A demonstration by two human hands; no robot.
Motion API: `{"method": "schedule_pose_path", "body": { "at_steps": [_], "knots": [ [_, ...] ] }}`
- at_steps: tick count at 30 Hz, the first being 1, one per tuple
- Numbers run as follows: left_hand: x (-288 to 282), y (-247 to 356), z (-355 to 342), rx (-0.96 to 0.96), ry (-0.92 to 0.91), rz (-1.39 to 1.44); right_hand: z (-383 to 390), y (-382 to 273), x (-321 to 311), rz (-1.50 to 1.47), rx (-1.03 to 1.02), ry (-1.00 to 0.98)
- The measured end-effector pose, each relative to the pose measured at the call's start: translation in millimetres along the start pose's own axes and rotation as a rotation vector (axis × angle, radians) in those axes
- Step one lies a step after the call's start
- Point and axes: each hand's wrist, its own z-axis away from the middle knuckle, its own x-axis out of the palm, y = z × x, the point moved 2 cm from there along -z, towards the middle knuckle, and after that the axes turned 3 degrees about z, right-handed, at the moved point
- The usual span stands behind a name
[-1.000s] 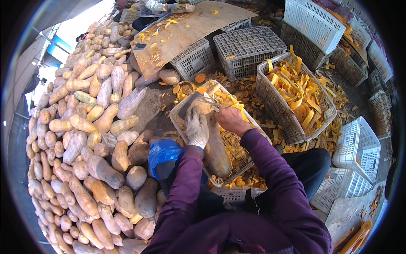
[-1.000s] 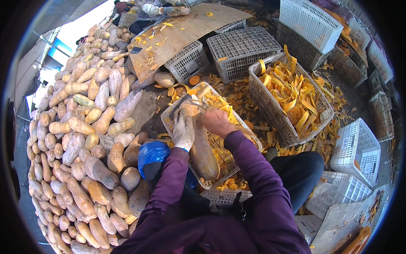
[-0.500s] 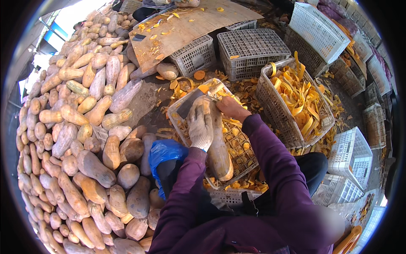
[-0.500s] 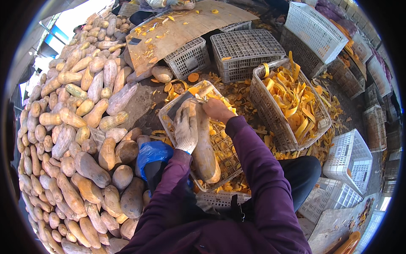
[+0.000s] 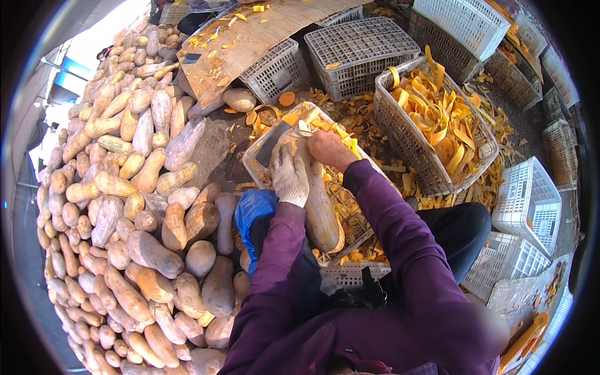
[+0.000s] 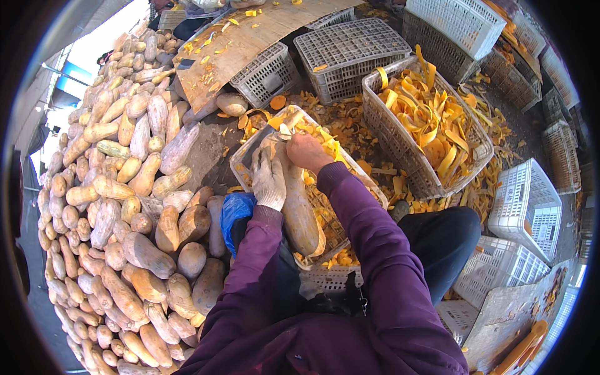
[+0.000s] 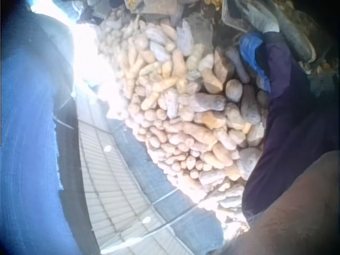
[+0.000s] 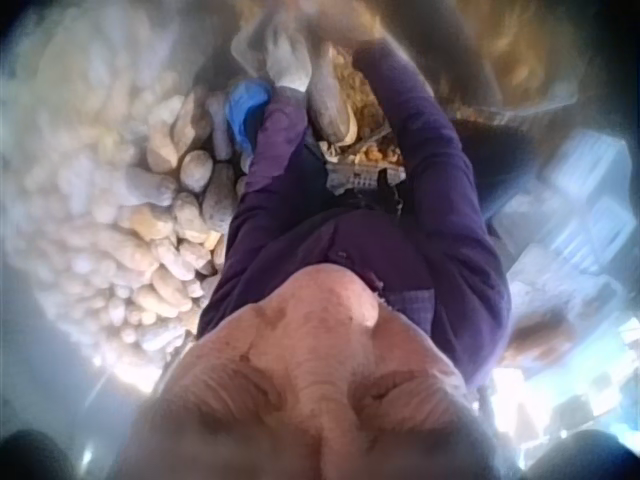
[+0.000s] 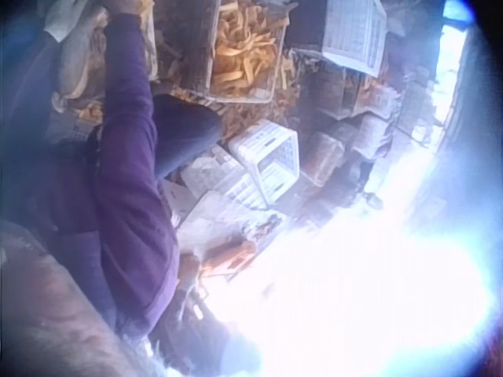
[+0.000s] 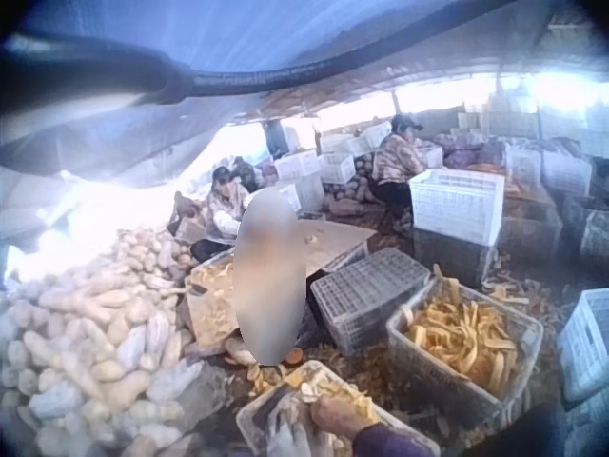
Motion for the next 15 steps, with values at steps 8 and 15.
{"method": "schedule_pose_path", "body": {
  "at_steps": [8, 15],
  "knots": [
    [5, -12, 1, -0.043, -0.047, 0.044, 143, -36, -13, -0.070, -0.075, 0.054],
    [-13, -47, -4, -0.231, -0.169, 0.018, 330, -86, -66, 0.069, -0.081, -0.596]
  ]
}}
